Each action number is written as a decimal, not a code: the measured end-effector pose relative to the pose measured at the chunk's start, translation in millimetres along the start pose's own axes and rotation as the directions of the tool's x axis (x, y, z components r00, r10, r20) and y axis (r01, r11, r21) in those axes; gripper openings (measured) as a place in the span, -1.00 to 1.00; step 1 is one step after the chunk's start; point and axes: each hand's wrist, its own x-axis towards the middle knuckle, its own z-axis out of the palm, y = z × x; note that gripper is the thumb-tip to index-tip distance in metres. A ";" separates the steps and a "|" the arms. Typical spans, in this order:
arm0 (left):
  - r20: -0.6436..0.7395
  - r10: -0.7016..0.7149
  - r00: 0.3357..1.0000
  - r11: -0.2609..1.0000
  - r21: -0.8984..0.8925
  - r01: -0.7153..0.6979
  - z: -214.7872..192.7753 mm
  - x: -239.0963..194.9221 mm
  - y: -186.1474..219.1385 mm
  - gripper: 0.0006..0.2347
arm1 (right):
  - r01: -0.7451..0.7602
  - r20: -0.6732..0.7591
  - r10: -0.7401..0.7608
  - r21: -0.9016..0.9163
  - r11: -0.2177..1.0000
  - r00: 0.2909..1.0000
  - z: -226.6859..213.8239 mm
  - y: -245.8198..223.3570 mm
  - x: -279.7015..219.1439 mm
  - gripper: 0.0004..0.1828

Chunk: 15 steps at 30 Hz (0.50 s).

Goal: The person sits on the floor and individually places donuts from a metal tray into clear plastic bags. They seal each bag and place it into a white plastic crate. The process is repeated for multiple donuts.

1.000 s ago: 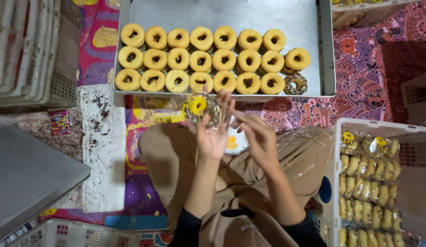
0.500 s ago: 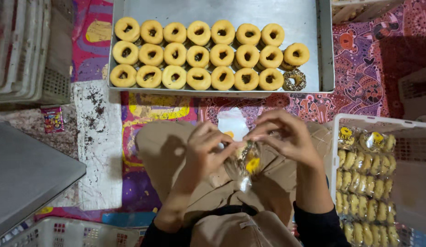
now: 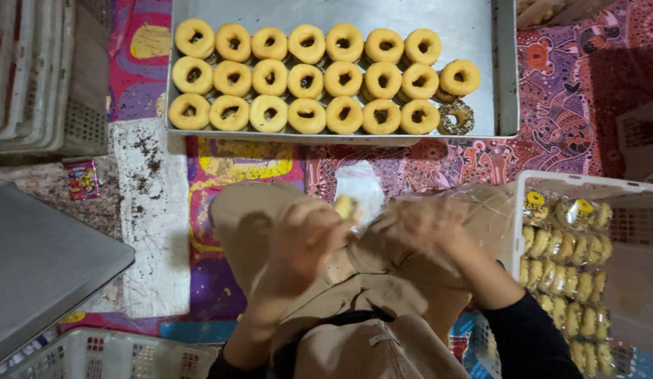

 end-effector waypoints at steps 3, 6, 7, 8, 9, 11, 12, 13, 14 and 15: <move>-0.007 -0.379 0.925 0.920 -0.112 0.376 -10.7 -1.1 -13.4 -0.92 | -0.139 0.622 0.308 -0.306 0.942 0.720 17.3 35.0 -19.0 -0.66; 0.051 -0.792 0.609 0.611 0.033 0.791 -16.3 5.9 -19.8 -0.90 | -0.451 0.947 0.320 -0.295 0.843 -0.020 26.0 34.7 -38.1 -0.56; -0.020 -0.770 0.638 0.622 0.199 0.757 -15.1 5.2 -19.6 -0.88 | -0.676 0.962 0.239 -0.089 0.731 0.132 32.3 21.3 -42.3 -0.45; -0.083 -0.735 0.673 0.607 0.362 0.708 -11.5 2.0 -18.9 -0.85 | -0.820 0.934 0.199 0.142 0.554 0.296 40.6 -4.4 -45.4 -0.33; -0.114 -0.743 0.660 0.600 0.325 0.731 -7.2 -3.1 -22.7 -0.85 | -0.710 0.753 0.086 0.567 0.418 0.652 57.4 -26.4 -43.3 -0.23; -0.178 -0.748 0.639 0.596 0.242 0.766 3.0 -20.5 -35.8 -0.84 | -0.533 0.465 0.275 0.799 0.279 0.841 102.7 -83.3 -26.0 -0.41; -0.242 -0.698 0.673 0.650 0.178 0.738 8.2 -32.6 -47.0 -0.84 | -0.551 0.414 0.500 0.819 0.161 0.761 128.5 -109.7 -13.5 -0.67; -0.296 -0.649 0.701 0.704 0.116 0.701 13.0 -49.9 -61.2 -0.83 | -0.544 0.506 0.608 0.827 -0.140 0.612 144.7 -140.7 -10.7 -0.69; -0.351 -0.599 0.720 0.754 0.056 0.655 19.6 -71.0 -77.6 -0.82 | -0.453 0.610 0.656 0.785 -0.423 0.445 159.5 -170.0 -11.2 -0.67; -0.370 -0.636 0.677 0.708 0.068 0.703 27.3 -97.6 -91.2 -0.82 | -0.568 0.683 0.646 0.697 -0.438 0.341 165.2 -197.7 -20.7 -0.70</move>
